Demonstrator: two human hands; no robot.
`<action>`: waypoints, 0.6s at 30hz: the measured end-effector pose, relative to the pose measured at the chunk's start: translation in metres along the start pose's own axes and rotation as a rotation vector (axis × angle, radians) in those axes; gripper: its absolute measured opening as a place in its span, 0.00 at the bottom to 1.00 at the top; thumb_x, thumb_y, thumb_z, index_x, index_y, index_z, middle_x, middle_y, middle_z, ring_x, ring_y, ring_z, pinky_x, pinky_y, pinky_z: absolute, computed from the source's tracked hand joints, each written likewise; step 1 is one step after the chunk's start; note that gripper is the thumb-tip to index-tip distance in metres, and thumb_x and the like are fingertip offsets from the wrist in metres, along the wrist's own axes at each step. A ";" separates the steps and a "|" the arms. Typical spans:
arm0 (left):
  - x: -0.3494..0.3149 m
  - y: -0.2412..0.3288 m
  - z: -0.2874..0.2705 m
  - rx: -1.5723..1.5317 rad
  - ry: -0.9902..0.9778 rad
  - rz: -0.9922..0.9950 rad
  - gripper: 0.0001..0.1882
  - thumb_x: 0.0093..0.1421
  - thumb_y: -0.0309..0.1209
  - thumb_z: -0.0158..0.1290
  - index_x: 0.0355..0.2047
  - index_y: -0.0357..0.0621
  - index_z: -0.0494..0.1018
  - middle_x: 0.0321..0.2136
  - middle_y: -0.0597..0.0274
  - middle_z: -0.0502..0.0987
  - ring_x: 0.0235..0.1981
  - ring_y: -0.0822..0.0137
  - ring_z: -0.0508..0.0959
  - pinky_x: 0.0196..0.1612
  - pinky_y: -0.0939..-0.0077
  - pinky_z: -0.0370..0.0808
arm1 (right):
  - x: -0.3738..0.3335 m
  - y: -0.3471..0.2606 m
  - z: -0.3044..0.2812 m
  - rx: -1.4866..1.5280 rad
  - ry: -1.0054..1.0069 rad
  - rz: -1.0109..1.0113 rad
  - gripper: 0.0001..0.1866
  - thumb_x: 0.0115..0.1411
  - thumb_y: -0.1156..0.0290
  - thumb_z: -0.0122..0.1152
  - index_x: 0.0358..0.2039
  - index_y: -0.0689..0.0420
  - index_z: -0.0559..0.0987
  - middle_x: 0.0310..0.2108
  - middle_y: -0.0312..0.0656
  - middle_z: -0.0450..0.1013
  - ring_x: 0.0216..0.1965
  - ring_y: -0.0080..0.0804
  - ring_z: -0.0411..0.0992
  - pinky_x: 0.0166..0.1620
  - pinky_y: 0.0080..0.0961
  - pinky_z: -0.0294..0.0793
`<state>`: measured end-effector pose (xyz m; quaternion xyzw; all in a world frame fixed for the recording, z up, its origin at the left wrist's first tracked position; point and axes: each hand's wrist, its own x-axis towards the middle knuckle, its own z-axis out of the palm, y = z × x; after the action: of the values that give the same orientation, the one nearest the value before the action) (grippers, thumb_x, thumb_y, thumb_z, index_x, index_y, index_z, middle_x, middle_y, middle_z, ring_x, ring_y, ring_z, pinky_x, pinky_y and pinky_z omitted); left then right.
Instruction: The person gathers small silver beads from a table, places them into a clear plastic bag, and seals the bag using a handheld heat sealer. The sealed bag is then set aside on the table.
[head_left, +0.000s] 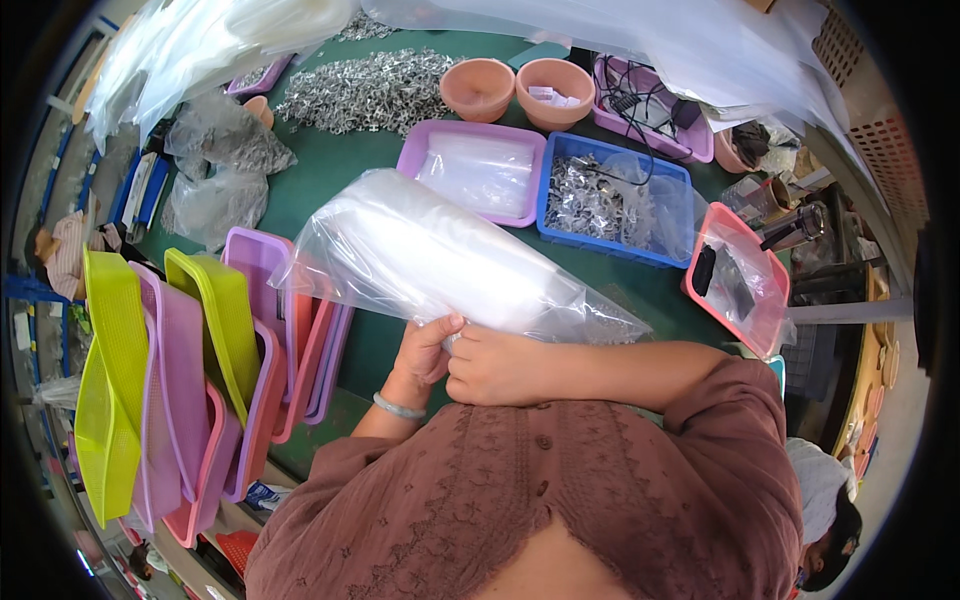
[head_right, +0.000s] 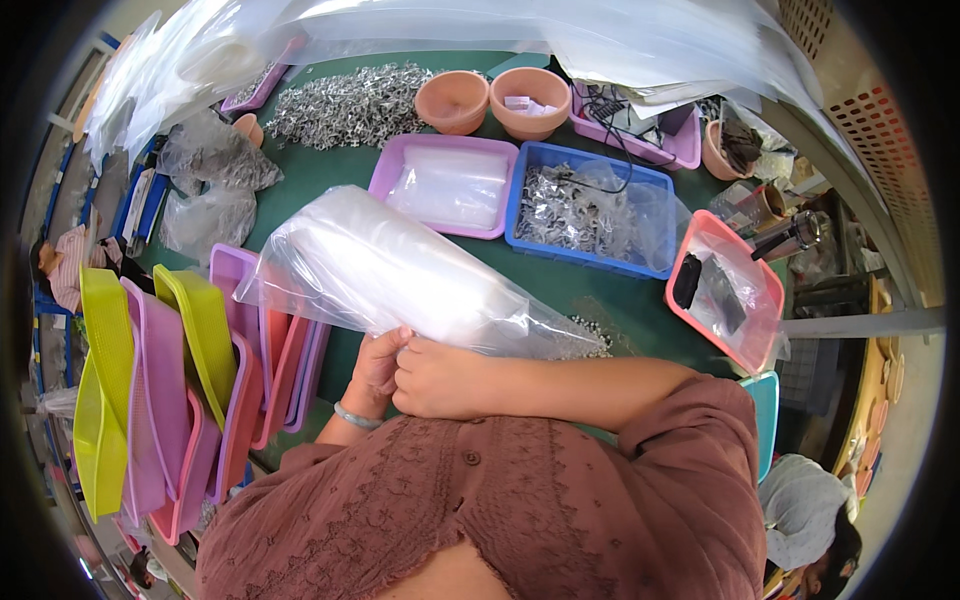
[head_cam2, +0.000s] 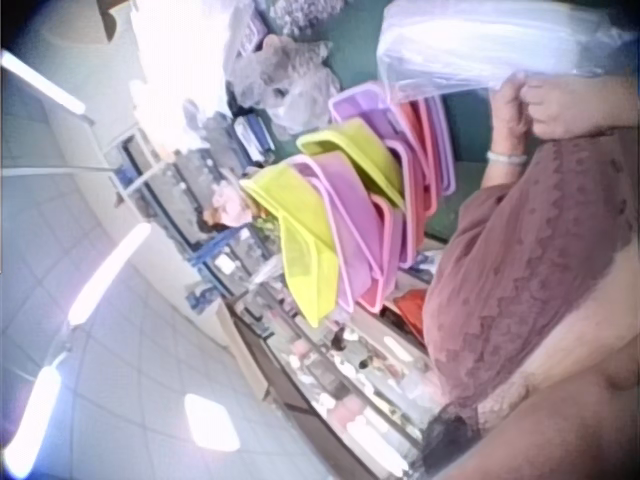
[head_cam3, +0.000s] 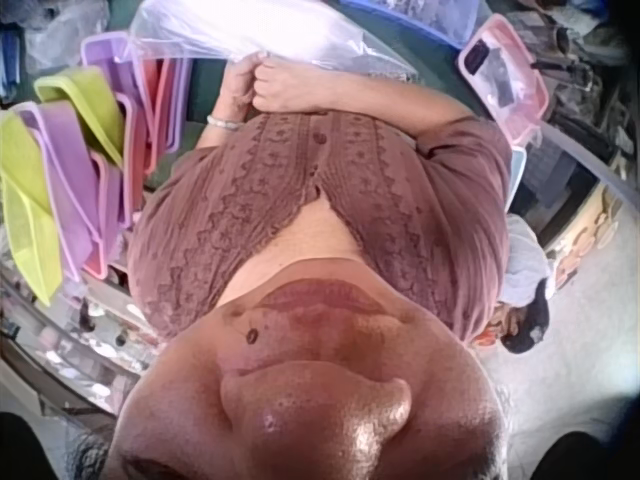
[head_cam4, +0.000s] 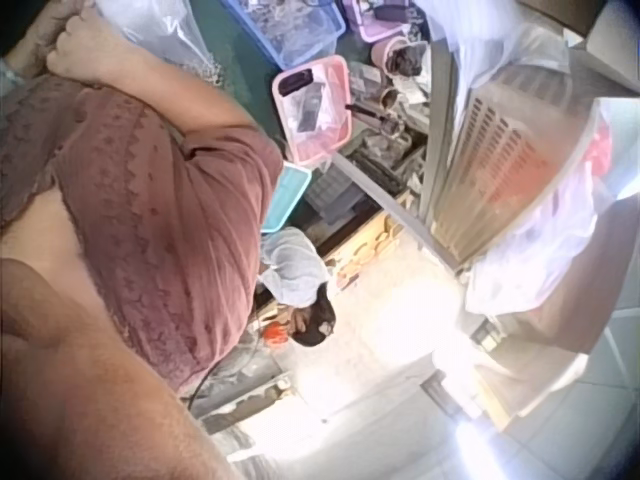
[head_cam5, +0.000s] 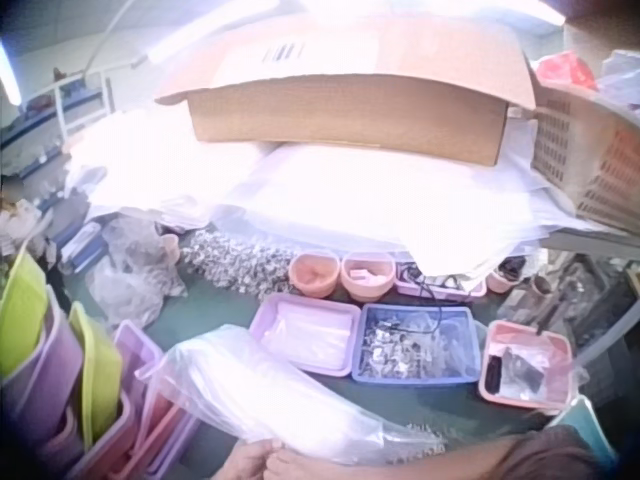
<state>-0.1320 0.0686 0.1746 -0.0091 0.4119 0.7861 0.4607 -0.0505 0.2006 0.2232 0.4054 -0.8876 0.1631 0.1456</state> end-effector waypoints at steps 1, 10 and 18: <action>0.000 0.002 0.001 0.011 -0.010 0.019 0.27 0.46 0.25 0.57 0.47 0.35 0.61 0.39 0.56 0.70 0.40 0.63 0.71 0.43 0.72 0.70 | -0.002 0.001 -0.005 0.040 0.007 -0.003 0.05 0.42 0.69 0.51 0.16 0.54 0.67 0.17 0.35 0.65 0.24 0.31 0.64 0.32 0.26 0.63; -0.024 -0.017 -0.023 0.040 0.011 0.025 0.31 0.43 0.24 0.60 0.49 0.37 0.61 0.43 0.57 0.68 0.45 0.62 0.68 0.48 0.69 0.66 | -0.075 0.184 -0.050 0.261 0.153 1.035 0.18 0.43 0.68 0.62 0.35 0.61 0.74 0.30 0.48 0.72 0.34 0.36 0.71 0.39 0.29 0.70; -0.035 -0.031 -0.042 0.146 0.111 -0.030 0.24 0.46 0.23 0.59 0.44 0.36 0.65 0.37 0.61 0.71 0.40 0.68 0.70 0.44 0.75 0.67 | -0.041 0.242 0.053 -0.126 -0.478 1.082 0.44 0.34 0.57 0.70 0.52 0.56 0.63 0.54 0.47 0.57 0.54 0.45 0.56 0.52 0.44 0.59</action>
<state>-0.1048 0.0235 0.1408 -0.0251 0.4927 0.7453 0.4485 -0.2176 0.3561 0.1181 -0.0884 -0.9843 0.0653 -0.1382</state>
